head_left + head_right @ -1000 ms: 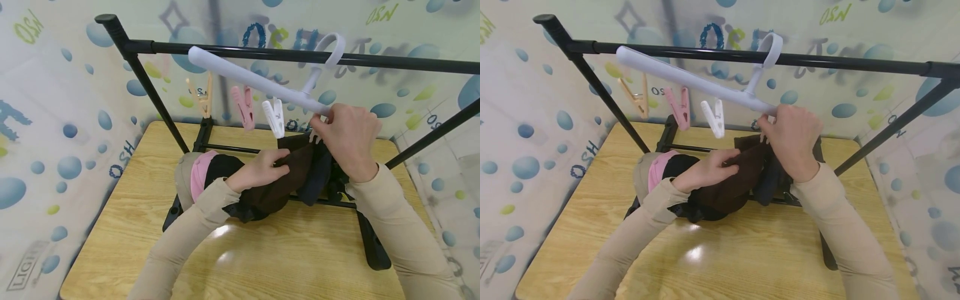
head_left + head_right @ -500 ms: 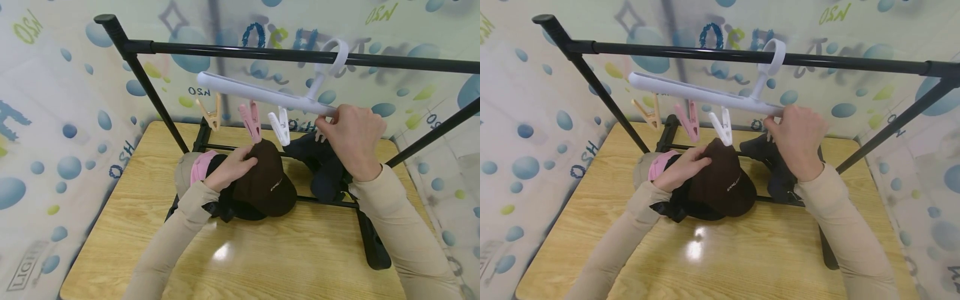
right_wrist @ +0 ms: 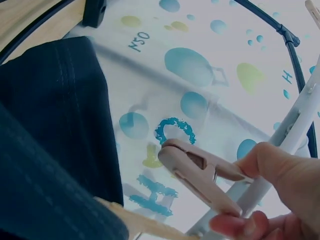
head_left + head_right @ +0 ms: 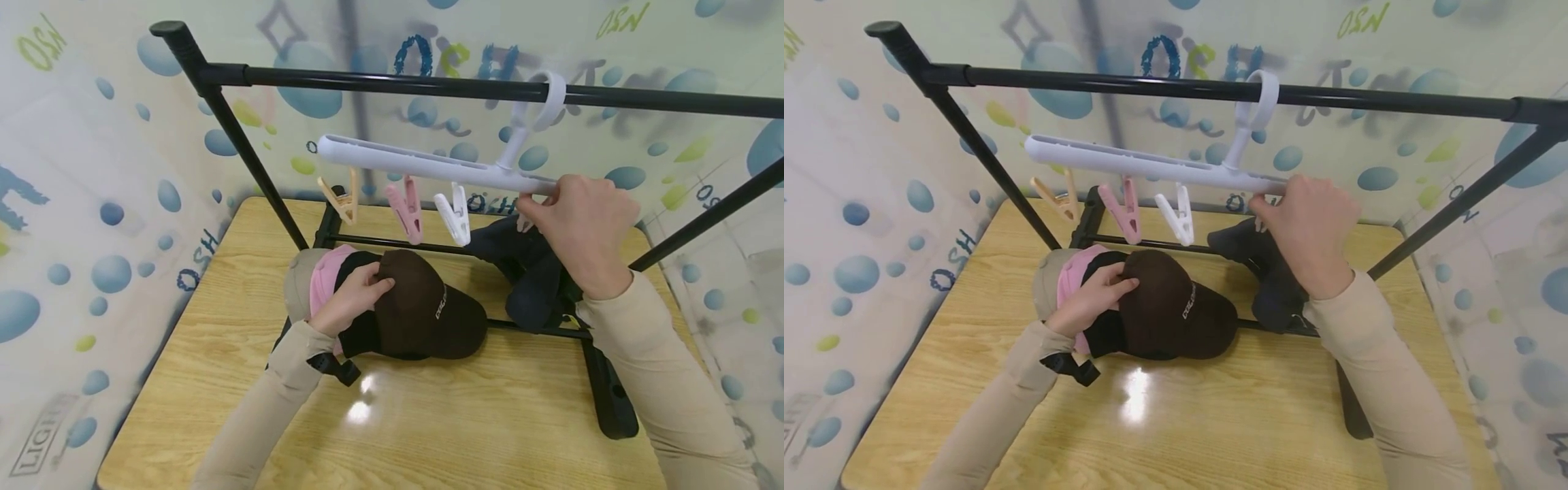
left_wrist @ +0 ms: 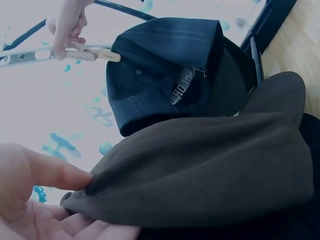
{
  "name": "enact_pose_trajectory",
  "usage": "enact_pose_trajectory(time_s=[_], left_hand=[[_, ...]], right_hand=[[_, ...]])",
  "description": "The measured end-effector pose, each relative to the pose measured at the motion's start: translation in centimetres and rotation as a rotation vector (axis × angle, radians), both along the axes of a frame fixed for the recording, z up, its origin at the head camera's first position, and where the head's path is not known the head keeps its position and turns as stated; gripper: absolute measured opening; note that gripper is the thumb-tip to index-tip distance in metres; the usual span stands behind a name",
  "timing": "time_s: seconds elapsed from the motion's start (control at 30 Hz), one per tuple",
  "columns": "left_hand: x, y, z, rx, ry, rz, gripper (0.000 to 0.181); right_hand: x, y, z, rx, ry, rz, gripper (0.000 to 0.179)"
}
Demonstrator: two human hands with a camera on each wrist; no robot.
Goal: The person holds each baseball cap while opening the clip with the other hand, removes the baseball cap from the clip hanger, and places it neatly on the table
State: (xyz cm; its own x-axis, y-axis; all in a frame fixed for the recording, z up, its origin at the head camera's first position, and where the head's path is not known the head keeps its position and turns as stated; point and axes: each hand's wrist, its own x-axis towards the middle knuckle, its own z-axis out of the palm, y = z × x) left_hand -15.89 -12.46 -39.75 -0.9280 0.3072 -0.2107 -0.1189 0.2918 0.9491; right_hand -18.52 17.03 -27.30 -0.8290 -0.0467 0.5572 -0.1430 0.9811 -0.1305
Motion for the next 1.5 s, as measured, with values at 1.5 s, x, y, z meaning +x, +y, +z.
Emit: enact_pose_trajectory(time_s=[1.5], left_hand=[[1.3, -4.5, 2.3, -0.349, 0.335, -0.029, 0.012]], right_hand=[[-2.1, 10.1, -1.0, 0.039, -0.416, 0.5, 0.032]])
